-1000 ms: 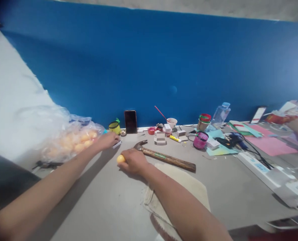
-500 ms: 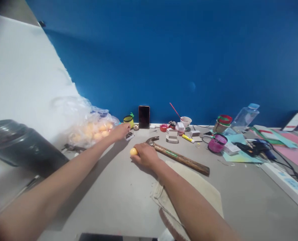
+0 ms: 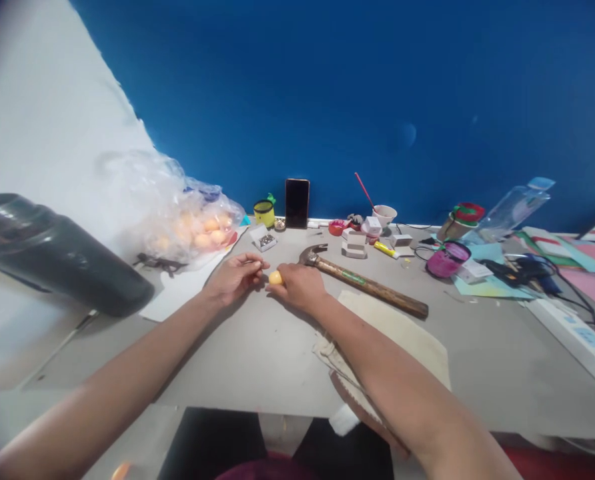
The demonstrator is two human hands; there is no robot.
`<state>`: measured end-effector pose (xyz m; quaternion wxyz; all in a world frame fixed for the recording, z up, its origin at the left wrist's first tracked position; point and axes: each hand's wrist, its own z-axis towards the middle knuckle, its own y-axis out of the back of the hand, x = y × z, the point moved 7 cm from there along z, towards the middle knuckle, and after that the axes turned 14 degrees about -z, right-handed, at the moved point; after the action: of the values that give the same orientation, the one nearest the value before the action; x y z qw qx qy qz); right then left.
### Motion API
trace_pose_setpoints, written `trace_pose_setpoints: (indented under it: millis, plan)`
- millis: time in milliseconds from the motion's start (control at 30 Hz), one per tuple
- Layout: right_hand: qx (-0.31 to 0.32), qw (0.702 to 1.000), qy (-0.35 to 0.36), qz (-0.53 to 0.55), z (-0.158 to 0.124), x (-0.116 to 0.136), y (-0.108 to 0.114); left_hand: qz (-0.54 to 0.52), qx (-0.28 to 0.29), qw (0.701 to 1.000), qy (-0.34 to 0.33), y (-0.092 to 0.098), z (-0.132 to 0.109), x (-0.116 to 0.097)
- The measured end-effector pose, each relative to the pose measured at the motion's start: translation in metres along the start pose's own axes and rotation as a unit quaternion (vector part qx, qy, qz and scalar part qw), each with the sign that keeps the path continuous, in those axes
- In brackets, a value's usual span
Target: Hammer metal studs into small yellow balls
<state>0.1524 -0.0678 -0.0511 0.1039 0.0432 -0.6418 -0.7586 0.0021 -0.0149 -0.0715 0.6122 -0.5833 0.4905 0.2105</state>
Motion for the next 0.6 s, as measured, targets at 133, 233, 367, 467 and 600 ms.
trace_pose_setpoints:
  millis: [133,233,367,467,600]
  plan:
    - [-0.055,0.998,-0.031,0.021,-0.002,-0.004,0.002,-0.018,0.006,1.000,0.021,-0.001,-0.001,0.006]
    - [-0.136,0.988,-0.018,0.064,-0.004,-0.002,0.011,-0.008,0.009,1.000,0.002,-0.005,-0.003,0.003]
    - [-0.179,0.971,0.005,0.161,-0.004,0.002,0.018,0.064,0.004,0.996,-0.060,-0.011,-0.010,-0.007]
    - [-0.198,0.953,-0.012,0.229,-0.004,0.000,0.021,0.102,0.019,0.990,-0.100,-0.019,-0.017,-0.012]
    - [-0.206,0.943,-0.025,0.259,-0.007,-0.002,0.024,0.117,0.037,0.984,-0.128,-0.027,-0.025,-0.011]
